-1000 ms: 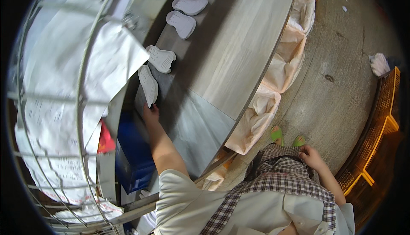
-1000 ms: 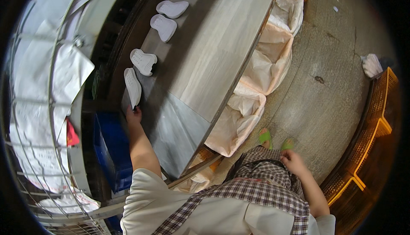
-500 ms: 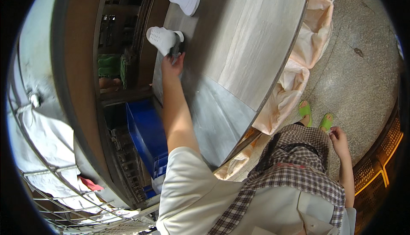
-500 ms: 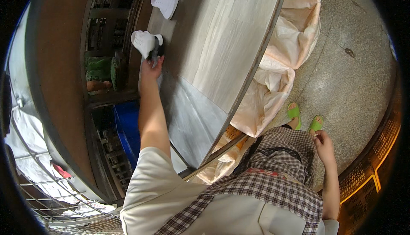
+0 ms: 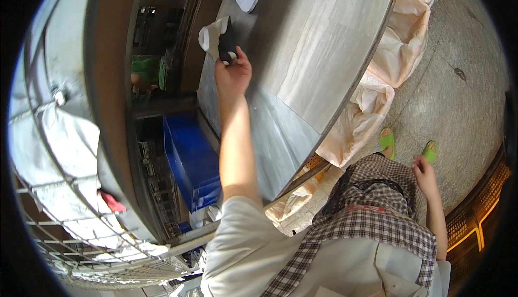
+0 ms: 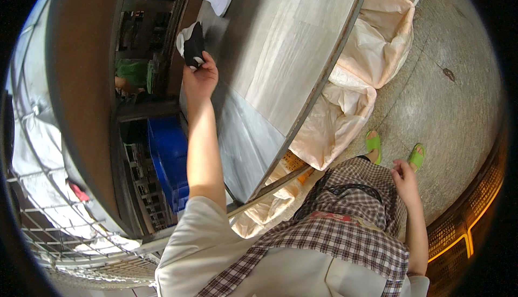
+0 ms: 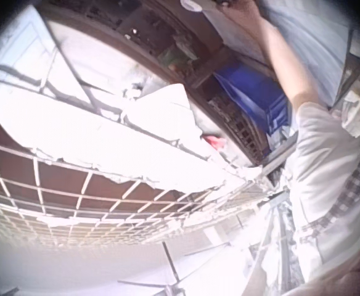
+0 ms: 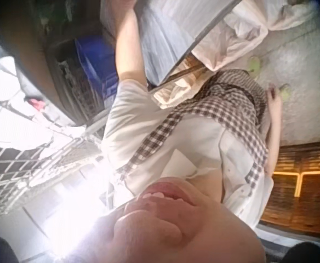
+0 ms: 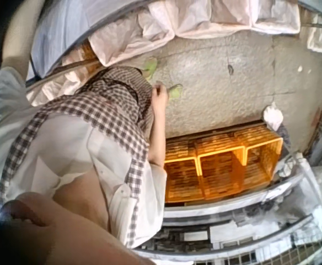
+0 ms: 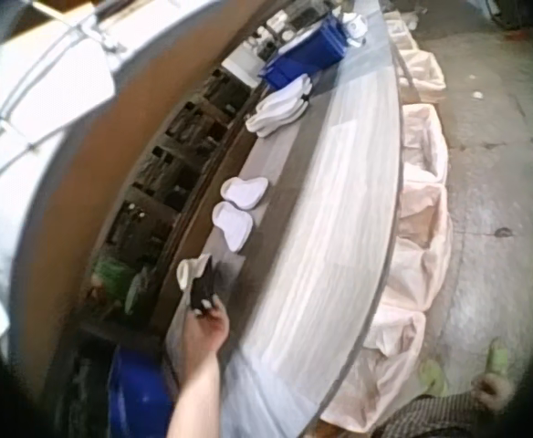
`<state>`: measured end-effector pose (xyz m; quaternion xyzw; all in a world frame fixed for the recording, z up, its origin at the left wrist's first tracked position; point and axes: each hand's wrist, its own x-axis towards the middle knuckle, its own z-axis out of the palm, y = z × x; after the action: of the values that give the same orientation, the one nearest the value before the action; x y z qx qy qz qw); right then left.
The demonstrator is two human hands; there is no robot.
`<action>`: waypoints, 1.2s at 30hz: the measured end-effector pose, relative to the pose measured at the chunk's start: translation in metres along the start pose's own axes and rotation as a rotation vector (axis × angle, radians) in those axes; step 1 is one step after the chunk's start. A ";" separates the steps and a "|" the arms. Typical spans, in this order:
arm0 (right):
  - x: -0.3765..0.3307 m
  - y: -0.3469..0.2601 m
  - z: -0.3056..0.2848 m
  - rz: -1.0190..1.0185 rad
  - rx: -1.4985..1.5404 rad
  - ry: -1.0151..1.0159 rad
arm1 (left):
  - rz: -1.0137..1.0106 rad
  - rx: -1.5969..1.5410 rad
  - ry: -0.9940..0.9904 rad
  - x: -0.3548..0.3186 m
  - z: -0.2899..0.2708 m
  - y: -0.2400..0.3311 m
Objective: The person repeatedly picks up white slipper-style footwear from a metal shelf, turns them over to view the soles and uppers, and places them back. The person handles multiple pairs one at a time, rotating each slipper to show different sides before returning it to the shelf.
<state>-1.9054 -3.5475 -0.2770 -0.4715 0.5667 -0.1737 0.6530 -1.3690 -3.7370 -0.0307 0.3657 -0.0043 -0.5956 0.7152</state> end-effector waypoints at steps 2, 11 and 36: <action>0.013 -0.032 -0.010 -0.046 0.037 -0.023 | -0.058 -0.019 -0.077 -0.046 0.015 -0.043; -0.012 -0.191 -0.075 -0.566 0.842 -0.251 | -0.104 0.518 -0.368 -0.217 0.091 -0.299; -0.081 -0.144 -0.196 0.342 1.257 -0.331 | -0.677 0.334 -0.193 -0.176 0.079 -0.497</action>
<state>-2.0627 -3.6392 -0.0960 0.0744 0.3166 -0.2902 0.9000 -1.8768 -3.6386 -0.1602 0.4002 -0.0474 -0.8207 0.4051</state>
